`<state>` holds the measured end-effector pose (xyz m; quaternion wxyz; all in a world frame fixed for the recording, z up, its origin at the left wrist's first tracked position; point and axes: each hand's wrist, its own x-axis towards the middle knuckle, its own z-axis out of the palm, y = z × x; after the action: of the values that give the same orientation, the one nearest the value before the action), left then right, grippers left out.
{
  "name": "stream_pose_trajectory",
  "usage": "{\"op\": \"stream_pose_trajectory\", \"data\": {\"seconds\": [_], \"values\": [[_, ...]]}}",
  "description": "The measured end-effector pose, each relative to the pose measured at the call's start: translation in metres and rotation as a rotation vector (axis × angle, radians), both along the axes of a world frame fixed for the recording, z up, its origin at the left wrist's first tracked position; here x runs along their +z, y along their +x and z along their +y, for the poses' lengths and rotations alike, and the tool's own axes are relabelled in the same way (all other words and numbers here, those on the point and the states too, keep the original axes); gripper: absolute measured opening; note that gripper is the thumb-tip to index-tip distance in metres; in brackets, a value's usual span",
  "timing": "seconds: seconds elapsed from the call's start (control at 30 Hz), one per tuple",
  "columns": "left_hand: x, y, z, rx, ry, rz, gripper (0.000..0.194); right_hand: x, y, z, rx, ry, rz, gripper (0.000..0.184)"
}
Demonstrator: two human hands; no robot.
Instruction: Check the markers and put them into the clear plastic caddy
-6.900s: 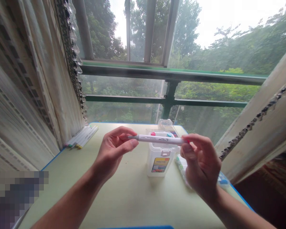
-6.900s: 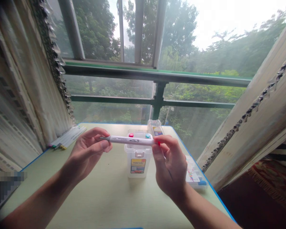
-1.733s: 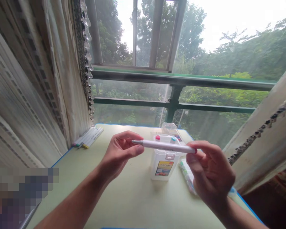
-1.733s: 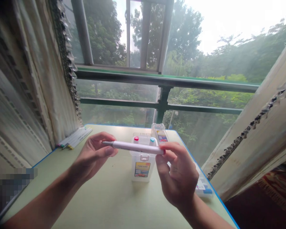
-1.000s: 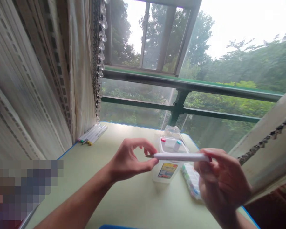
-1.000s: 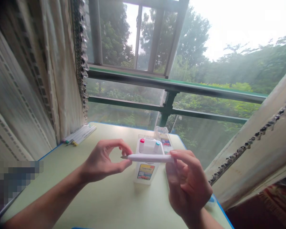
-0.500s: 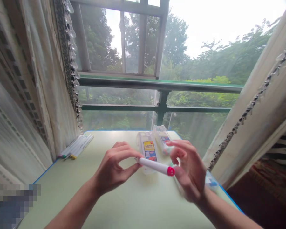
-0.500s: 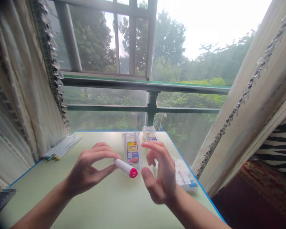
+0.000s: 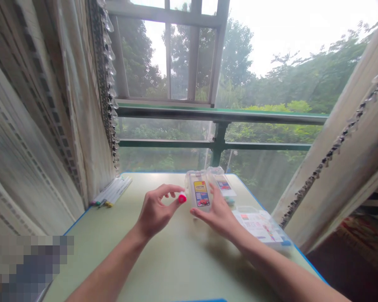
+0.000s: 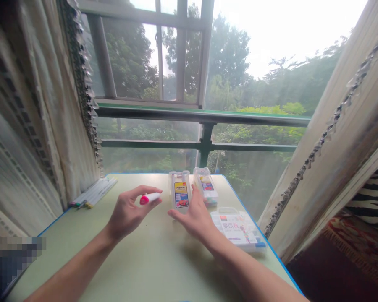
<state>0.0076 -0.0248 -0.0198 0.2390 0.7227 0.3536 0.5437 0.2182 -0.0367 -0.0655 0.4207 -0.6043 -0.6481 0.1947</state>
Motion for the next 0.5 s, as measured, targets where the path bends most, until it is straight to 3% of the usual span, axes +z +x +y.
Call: {"op": "stream_pose_trajectory", "data": {"seconds": [0.2,0.5], "values": [[-0.001,-0.001,-0.003,-0.087,0.063,0.041,0.017,-0.005,0.006,-0.002,0.031,0.017,0.057,0.093],[-0.001,0.0,-0.005,-0.087,0.099,0.059,0.018,-0.003,0.012,-0.004,0.067,-0.098,0.155,0.095]]}}
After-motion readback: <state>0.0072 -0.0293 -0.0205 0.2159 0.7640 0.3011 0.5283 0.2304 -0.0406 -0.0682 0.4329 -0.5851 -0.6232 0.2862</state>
